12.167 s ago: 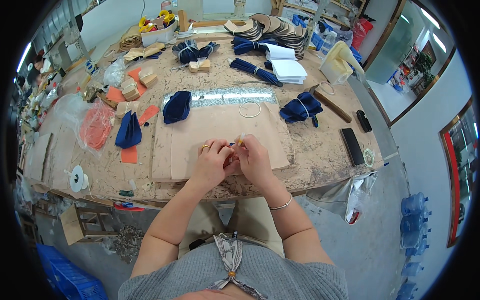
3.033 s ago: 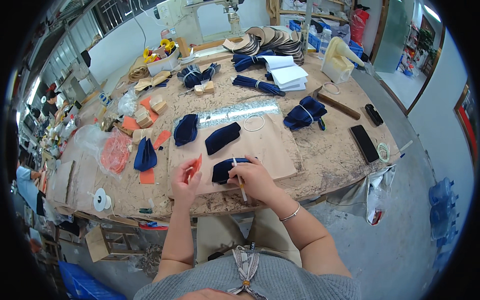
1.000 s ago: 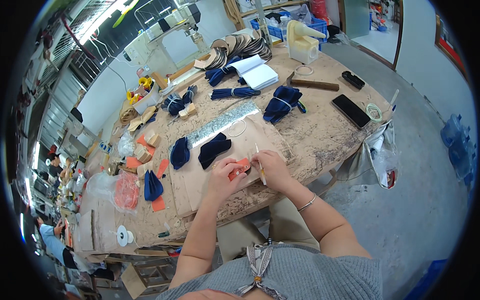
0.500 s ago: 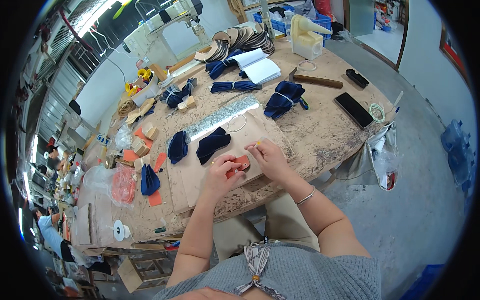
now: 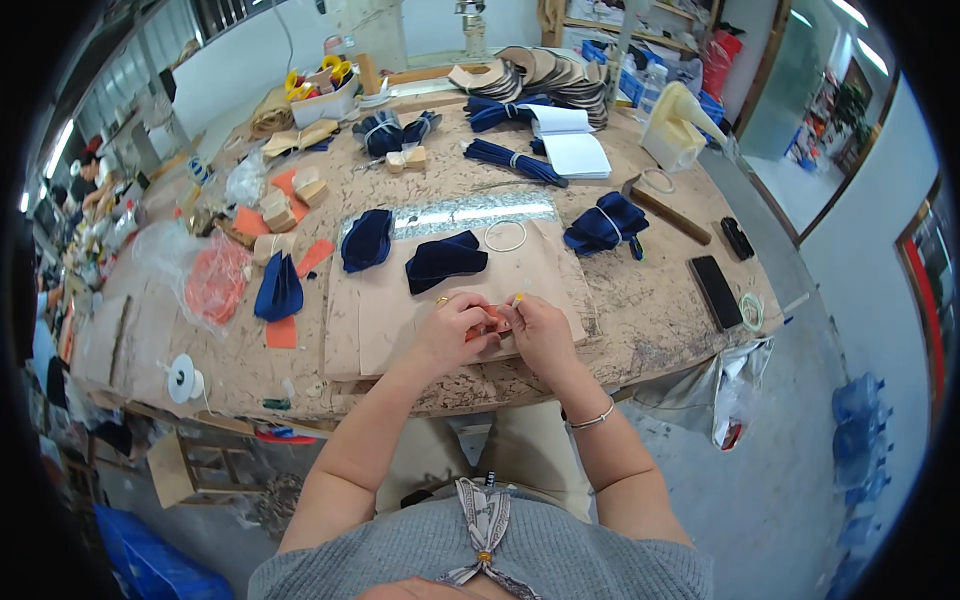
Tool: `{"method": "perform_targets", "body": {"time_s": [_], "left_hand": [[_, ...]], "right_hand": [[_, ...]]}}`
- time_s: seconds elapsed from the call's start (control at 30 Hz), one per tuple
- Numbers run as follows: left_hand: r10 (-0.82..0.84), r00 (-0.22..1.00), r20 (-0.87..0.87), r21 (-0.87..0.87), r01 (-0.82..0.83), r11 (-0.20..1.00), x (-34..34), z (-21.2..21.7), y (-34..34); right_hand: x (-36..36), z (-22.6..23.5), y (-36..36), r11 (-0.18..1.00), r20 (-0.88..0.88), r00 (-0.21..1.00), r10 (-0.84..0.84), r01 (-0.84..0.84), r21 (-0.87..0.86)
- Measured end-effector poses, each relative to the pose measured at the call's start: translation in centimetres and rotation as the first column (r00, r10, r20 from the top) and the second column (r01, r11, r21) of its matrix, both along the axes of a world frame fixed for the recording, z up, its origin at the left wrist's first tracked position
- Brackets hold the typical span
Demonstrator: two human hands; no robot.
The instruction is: The person marks blue fabric pieces using a red template and a yellow marker. They repeatedly place the template on different fabric pieces, trace the outline, and set the marked fabric aside. The process is repeated for multiple pieces throughout the clip.
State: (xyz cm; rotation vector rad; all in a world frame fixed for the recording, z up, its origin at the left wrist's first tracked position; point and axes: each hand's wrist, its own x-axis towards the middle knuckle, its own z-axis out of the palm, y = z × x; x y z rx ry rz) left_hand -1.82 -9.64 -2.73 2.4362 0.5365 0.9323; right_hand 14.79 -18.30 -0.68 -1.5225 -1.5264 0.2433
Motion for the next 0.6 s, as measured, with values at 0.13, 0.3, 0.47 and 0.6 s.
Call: {"method": "perform_targets", "body": {"time_s": [0.13, 0.3, 0.47, 0.6], "left_hand": [[0.017, 0.999, 0.039, 0.038, -0.018, 0.999, -0.1, -0.3, 0.1], [0.025, 0.998, 0.053, 0.018, -0.026, 1.000, -0.2, -0.5, 0.2], [0.004, 0.998, 0.056, -0.008, -0.004, 1.000, 0.0, -0.7, 0.5], [0.012, 0.994, 0.105, 0.012, -0.013, 1.000, -0.1, -0.9, 0.4]], "right_hand": [[-0.4, 0.8, -0.3, 0.997, -0.071, 0.997, 0.041, -0.046, -0.063], [-1.1, -0.4, 0.3, 0.997, -0.070, 0.995, 0.076, -0.076, -0.006], [-1.1, -1.9, 0.7, 0.997, -0.022, 0.998, 0.059, -0.058, 0.054], [-1.1, -0.8, -0.1, 0.992, -0.052, 0.991, 0.127, -0.125, 0.031]]}}
